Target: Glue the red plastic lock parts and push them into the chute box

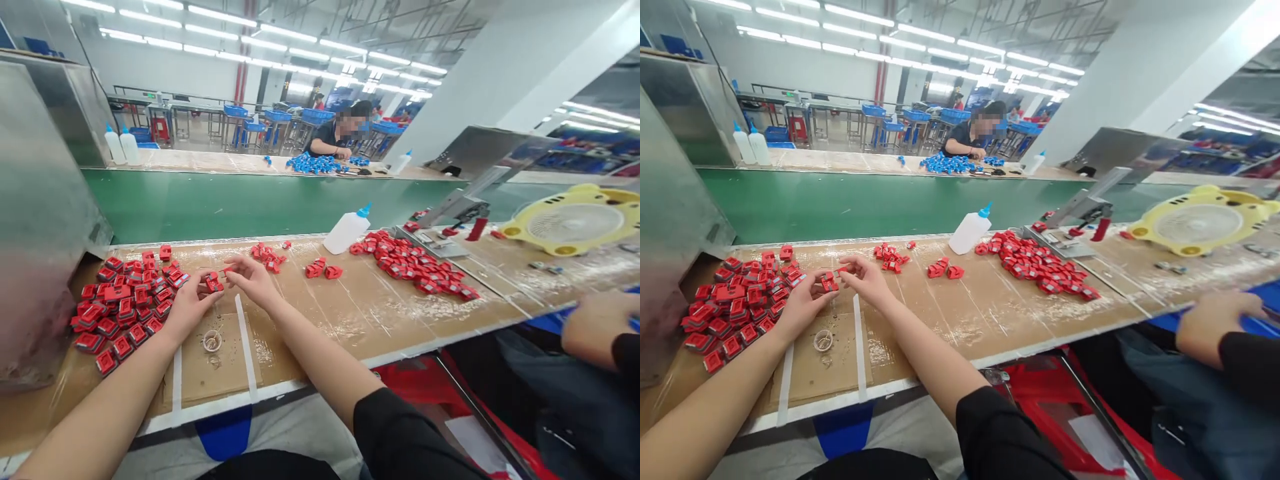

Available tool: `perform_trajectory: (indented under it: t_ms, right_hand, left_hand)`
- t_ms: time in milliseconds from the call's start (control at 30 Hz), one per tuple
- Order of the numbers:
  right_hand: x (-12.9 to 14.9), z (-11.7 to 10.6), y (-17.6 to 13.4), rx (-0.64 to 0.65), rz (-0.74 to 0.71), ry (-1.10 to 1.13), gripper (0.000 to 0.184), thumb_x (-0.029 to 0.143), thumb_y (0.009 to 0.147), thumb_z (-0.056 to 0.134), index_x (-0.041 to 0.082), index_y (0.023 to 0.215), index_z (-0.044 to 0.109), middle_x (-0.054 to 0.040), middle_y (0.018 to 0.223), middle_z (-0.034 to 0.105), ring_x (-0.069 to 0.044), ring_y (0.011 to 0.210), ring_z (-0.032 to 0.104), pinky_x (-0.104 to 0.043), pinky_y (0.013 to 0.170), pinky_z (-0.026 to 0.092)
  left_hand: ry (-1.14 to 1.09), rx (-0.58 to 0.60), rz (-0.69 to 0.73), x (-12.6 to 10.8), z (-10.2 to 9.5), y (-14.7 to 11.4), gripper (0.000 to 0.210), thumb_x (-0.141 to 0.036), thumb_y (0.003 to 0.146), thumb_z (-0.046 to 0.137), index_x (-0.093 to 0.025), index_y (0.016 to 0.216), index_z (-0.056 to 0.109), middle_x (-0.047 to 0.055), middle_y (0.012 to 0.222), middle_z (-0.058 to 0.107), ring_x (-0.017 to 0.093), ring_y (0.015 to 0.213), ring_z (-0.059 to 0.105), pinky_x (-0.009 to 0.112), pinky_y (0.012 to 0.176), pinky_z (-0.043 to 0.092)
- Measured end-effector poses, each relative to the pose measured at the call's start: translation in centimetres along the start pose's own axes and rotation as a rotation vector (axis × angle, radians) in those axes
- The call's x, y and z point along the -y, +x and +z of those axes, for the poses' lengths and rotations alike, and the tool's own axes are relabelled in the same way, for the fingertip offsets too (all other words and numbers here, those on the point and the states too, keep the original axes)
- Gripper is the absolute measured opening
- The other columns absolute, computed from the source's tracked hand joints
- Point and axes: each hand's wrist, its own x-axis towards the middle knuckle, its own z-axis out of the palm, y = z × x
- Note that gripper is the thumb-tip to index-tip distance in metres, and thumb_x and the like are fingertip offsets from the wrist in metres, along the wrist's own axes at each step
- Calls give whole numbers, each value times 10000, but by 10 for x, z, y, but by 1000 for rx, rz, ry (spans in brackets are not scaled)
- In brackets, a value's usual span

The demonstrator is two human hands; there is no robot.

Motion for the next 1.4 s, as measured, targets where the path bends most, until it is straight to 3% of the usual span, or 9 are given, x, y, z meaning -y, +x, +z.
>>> perform_trajectory:
  t_ms: [100, 267, 367, 633, 900, 1067, 1233, 1300, 1400]
  right_hand:
    - [2, 15, -12, -21, -3, -17, 413, 531, 850, 753, 200, 1095, 709, -56, 931, 692, -168, 783, 634, -273, 622, 526]
    - [-5, 12, -17, -11, -103, -150, 352, 532, 858, 761, 220, 1019, 774, -83, 1070, 655, -170, 865, 603, -246, 609, 486]
    - [-12, 10, -18, -10, -131, -184, 336, 531, 874, 753, 235, 1025, 800, -84, 1079, 629, -161, 830, 587, -259, 613, 500]
    - [-8, 8, -22, -104, -307, -232, 270, 486, 894, 761, 258, 1025, 823, -88, 1034, 661, -202, 908, 632, -323, 726, 571]
    - [-7, 3, -26, -6, -253, -275, 283, 470, 913, 743, 247, 1072, 815, -94, 1037, 654, -202, 915, 640, -295, 660, 595]
    - [-14, 2, -22, 33, -434, -335, 259, 439, 965, 698, 254, 1119, 794, -84, 1068, 650, -186, 935, 661, -336, 803, 614]
    - [-13, 2, -19, 64, -578, -364, 262, 325, 1018, 634, 293, 1259, 734, -90, 1237, 602, -166, 1009, 661, -362, 927, 603]
    - [-9, 0, -19, 138, -597, -358, 329, 310, 1020, 620, 303, 1343, 684, -106, 1365, 553, -195, 1162, 625, -385, 1017, 573]
    - [-7, -1, -20, 233, -478, -246, 596, 412, 988, 656, 289, 1544, 480, -135, 1555, 426, -260, 1385, 506, -443, 1132, 506]
  left_hand:
    - [-17, 6, -5, -2, 0, -1, 523, -395, 861, 753, -235, 1338, 609, 85, 1222, 733, 245, 1044, 742, 392, 903, 617]
    - [-89, 55, 2, -1, 2, -3, 534, -379, 849, 768, -228, 1341, 623, 79, 1187, 760, 264, 1103, 738, 429, 986, 599]
    - [-89, 66, 4, 3, 4, -4, 512, -388, 856, 764, -249, 1333, 642, 67, 1191, 762, 261, 1093, 743, 432, 1007, 597]
    - [-270, 155, -99, 0, 3, -2, 707, -397, 813, 820, -198, 1446, 575, 99, 1168, 771, 269, 1080, 748, 424, 965, 614]
    - [-86, 133, -71, -5, 0, -6, 604, -402, 801, 823, -199, 1350, 674, 55, 997, 795, 262, 943, 764, 393, 870, 632]
    - [-243, 114, -154, -10, -2, -3, 708, -466, 762, 861, -173, 1365, 635, 109, 1082, 792, 289, 1041, 755, 437, 951, 610]
    - [-412, 30, -249, -17, -3, 1, 731, -474, 679, 924, -152, 1284, 669, 157, 1198, 760, 310, 1110, 730, 468, 994, 586]
    - [-411, 19, -254, -17, -2, 2, 670, -465, 670, 930, -141, 1213, 709, 158, 1219, 753, 310, 1123, 723, 465, 1015, 575]
    - [-352, 9, -175, -15, 0, 4, 604, -435, 688, 923, -149, 1176, 710, 135, 1188, 761, 293, 1125, 719, 457, 1051, 553]
